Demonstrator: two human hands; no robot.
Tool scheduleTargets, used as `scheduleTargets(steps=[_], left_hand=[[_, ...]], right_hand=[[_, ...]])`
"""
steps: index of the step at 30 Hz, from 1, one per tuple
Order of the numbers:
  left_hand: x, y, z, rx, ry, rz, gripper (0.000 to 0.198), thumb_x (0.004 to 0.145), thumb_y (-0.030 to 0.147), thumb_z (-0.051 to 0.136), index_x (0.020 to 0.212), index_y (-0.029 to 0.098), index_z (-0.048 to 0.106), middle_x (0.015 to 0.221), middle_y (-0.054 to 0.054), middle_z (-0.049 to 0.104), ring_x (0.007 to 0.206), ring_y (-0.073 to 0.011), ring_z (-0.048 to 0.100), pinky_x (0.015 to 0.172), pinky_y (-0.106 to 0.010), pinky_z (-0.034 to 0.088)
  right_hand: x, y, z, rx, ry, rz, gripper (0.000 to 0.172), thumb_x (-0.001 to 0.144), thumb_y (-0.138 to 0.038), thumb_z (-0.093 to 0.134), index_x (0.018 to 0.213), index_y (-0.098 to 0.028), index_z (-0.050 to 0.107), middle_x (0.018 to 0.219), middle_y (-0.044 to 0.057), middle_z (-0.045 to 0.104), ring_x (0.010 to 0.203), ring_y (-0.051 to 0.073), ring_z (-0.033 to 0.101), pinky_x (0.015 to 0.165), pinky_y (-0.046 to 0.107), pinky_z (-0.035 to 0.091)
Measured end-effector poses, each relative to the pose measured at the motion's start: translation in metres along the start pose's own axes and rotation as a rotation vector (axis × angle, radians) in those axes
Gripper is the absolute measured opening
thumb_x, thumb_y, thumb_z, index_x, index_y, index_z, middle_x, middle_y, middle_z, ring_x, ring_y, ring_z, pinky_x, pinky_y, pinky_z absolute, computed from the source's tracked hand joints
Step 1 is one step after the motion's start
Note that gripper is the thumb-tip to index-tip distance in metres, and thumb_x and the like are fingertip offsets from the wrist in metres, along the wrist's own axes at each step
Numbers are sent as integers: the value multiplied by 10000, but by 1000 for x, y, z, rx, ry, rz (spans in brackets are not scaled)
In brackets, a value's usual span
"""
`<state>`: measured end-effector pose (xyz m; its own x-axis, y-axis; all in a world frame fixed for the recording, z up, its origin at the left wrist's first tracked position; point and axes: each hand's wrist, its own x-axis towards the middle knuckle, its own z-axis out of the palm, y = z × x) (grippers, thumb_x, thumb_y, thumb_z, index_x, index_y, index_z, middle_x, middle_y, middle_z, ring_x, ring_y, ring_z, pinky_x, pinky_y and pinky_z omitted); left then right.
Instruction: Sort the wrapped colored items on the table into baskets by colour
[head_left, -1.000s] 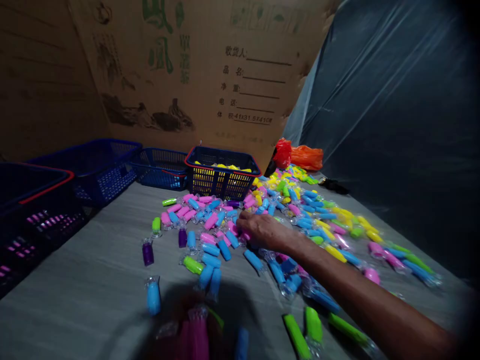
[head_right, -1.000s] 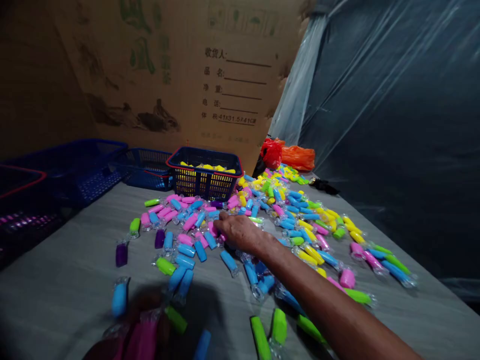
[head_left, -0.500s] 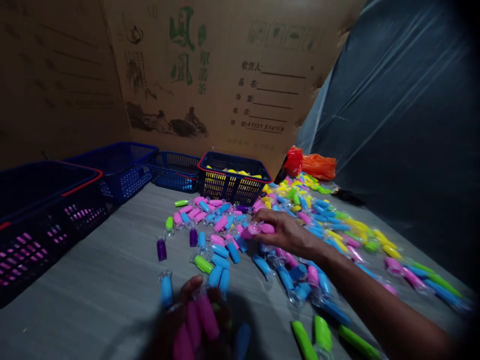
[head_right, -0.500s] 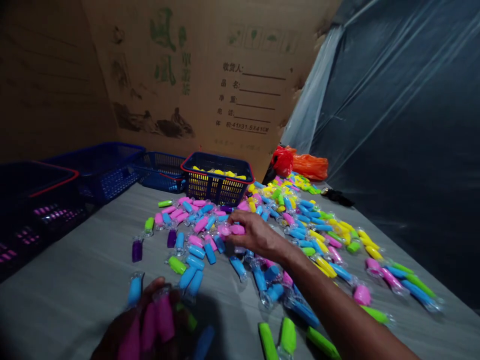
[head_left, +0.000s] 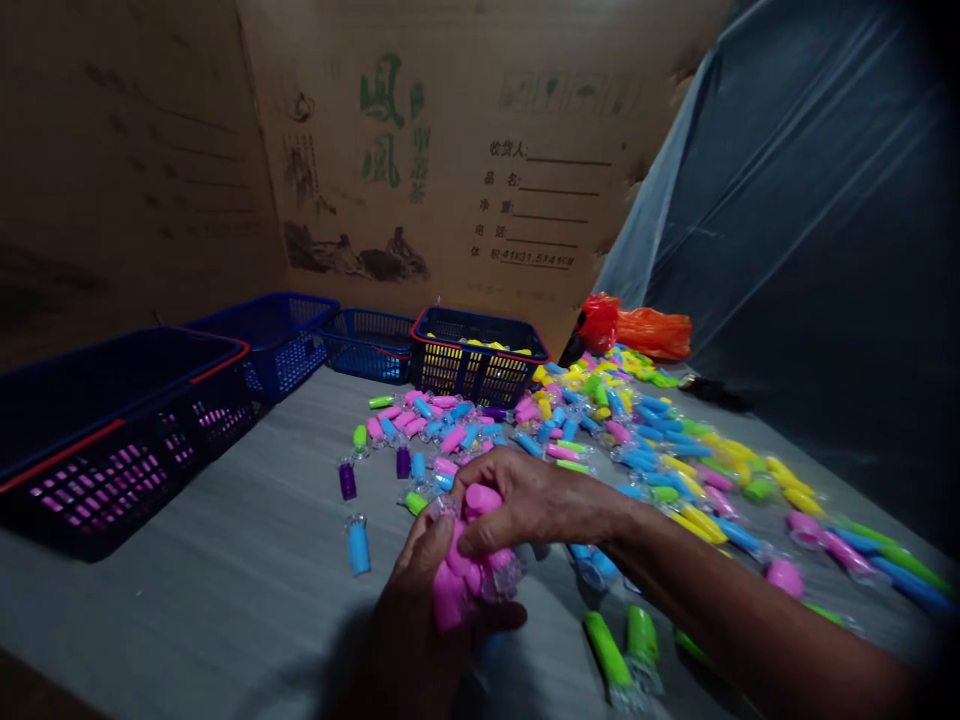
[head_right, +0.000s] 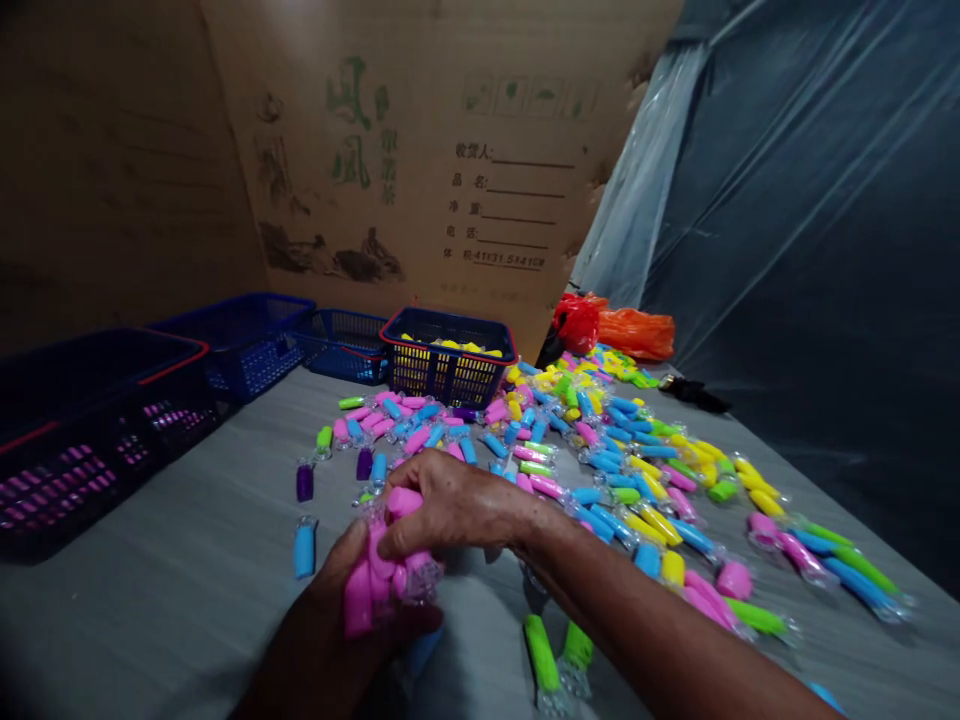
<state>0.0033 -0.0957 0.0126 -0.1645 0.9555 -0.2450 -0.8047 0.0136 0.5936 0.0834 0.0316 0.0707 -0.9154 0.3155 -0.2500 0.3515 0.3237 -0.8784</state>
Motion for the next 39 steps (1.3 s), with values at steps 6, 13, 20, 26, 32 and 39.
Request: scheduleTargets(steps=[6, 13, 20, 26, 32, 39], left_hand=[[13, 4, 11, -146, 165, -123, 349, 871, 311, 484, 1180, 151, 509, 923, -92, 627, 692, -176, 609, 615, -373, 548], [19, -1, 11, -245, 173, -112, 396, 875, 280, 482, 1254, 170, 440, 937, -105, 649, 781, -252, 642, 696, -474, 521], [23, -3, 15, -419, 139, -130, 379, 887, 337, 452, 1238, 195, 450, 984, -100, 650, 841, -258, 638, 803, -549, 468], [31, -11, 7, -550, -6, -132, 390, 895, 388, 400, 1223, 195, 487, 1020, -106, 649, 943, -256, 620, 851, -475, 468], [31, -9, 11, -579, 87, -77, 324, 910, 313, 402, 1148, 153, 554, 886, -65, 676, 794, -166, 651, 779, -293, 505], [33, -4, 14, -575, 157, 55, 228, 889, 254, 420, 908, 123, 606, 787, -43, 643, 733, -128, 635, 733, -229, 506]], right_hand=[[-6, -3, 4, -197, 227, -126, 265, 638, -210, 734, 873, -142, 634, 744, -25, 583, 666, 119, 506, 566, 208, 397], [-21, -5, 7, -281, 357, -115, 516, 693, -294, 739, 1161, -155, 572, 1041, 67, 595, 903, 198, 542, 741, 295, 439], [-32, -4, 2, -207, 363, -216, 478, 793, -304, 615, 1245, -193, 505, 1078, 55, 592, 934, 196, 547, 801, 335, 449], [-39, -9, 17, -401, 416, -308, 431, 809, -111, 477, 1232, -182, 510, 1101, 79, 553, 1003, 200, 513, 881, 376, 425], [-31, -1, 38, -613, 620, -435, 460, 838, -136, 473, 1296, -145, 431, 1129, 124, 542, 1022, 224, 512, 854, 369, 466], [-29, -1, 48, -724, 605, -476, 216, 883, -183, 467, 1081, -137, 543, 939, 100, 577, 829, 200, 547, 699, 316, 497]])
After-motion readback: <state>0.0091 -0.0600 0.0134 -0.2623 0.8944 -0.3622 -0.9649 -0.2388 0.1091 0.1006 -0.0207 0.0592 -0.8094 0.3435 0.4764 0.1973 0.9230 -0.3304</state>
